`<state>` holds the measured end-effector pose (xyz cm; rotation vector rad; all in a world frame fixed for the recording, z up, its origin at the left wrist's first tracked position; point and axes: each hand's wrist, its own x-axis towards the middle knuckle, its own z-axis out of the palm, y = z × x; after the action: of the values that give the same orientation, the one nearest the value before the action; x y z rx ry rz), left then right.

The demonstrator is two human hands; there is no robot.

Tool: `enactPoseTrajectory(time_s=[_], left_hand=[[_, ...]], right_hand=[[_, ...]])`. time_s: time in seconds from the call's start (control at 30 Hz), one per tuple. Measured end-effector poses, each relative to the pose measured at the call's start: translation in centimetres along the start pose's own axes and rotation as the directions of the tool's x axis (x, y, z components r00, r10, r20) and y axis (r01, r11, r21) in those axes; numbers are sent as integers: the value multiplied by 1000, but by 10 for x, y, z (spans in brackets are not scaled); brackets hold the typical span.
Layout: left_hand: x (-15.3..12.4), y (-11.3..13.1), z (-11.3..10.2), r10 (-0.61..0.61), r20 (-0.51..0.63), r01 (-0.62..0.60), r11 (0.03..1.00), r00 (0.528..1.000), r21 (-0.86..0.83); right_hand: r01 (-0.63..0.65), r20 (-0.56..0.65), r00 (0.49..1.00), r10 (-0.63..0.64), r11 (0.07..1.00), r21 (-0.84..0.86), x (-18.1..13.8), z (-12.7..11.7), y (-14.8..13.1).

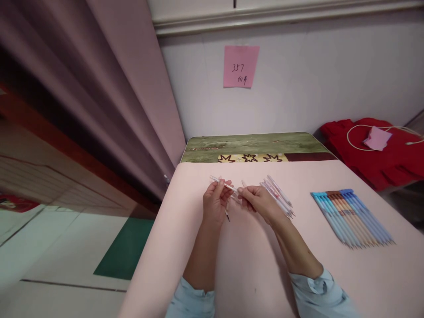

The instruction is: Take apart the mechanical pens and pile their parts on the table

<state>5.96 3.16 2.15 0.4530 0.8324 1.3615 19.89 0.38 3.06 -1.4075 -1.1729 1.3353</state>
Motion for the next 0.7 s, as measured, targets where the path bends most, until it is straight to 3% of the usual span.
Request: enactPoseTrajectory(time_s=[0.1,0.2,0.33,0.43,0.5,0.6,0.7], left_hand=[[4,4,-5,29,-57,-32,999,998,-40],[12,10,-16,87,-149,-89,996,985,-9],[23,15,-36,217,-272,-186,973,938,134],[26,14,-47,267,-247,-173,923,931,343],[25,14,-50,294,-202,-133,812,934,568],[21,17,-50,402,-134,-85,482,906,872],[17,21,-47,432,-61,-23,187,900,982]], right_hand=[[92,-123,988,-94,996,-19,6,-3,7],[107,-262,950,-171,965,-241,9,-13,13],[6,-306,938,-166,888,-460,9,-27,14],[-104,-355,924,-139,804,-586,7,-27,10],[-151,-371,917,-146,734,-662,5,-20,7],[-166,-346,927,-142,671,-722,2,-8,5],[-151,-330,930,-163,651,-744,0,-10,2]])
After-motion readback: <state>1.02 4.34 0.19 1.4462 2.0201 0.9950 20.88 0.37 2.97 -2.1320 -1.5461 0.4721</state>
